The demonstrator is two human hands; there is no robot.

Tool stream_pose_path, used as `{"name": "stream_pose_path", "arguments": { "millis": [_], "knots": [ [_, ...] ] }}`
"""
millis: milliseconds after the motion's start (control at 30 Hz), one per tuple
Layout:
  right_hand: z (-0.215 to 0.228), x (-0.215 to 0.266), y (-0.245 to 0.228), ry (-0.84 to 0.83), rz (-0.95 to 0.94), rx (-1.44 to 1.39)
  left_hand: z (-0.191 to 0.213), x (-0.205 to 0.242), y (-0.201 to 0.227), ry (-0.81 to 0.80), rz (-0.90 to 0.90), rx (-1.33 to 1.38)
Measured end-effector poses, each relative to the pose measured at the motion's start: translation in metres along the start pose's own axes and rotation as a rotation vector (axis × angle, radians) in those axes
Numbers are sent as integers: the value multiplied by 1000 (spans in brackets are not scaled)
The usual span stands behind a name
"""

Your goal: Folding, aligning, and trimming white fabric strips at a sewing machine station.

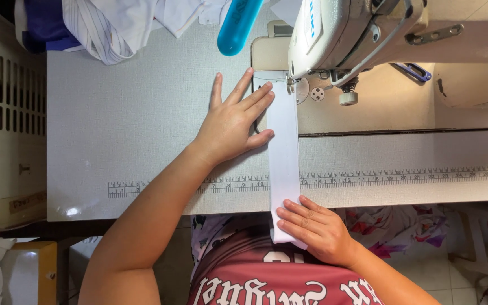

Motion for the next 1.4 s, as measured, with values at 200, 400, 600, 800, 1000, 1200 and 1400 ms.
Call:
{"name": "stream_pose_path", "arguments": {
  "millis": [200, 400, 600, 800, 1000, 1200, 1400],
  "knots": [
    [1, -1, 0, -4, -6, -12, 2, -1, 0, -20, 6, -15],
    [1, -1, 1, -7, -3, 4, 1, -2, 0, -47, 9, -27],
    [1, -1, 0, -16, -3, -2, 2, -1, 0, -36, 5, -5],
    [2, -1, 1, -22, -3, -17, 0, -1, -1, -17, -6, -9],
    [4, -3, 1, -20, -7, -18, -1, -1, -2, -5, -10, -21],
    [3, -2, 2, -41, -27, -20, -2, -4, -2, 14, 1, -18],
    [6, -8, 6, -76, -55, -19, -1, -14, -7, -9, -2, -2]
  ]
}}
Point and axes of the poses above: each hand's wrist, its own x-axis away from the middle knuckle, its own z-axis out of the back of the hand, y = z × x, the point moved 1 cm from there along -x, towards the middle knuckle, and after that the axes turned 14 degrees about z, right-handed, at the moved point
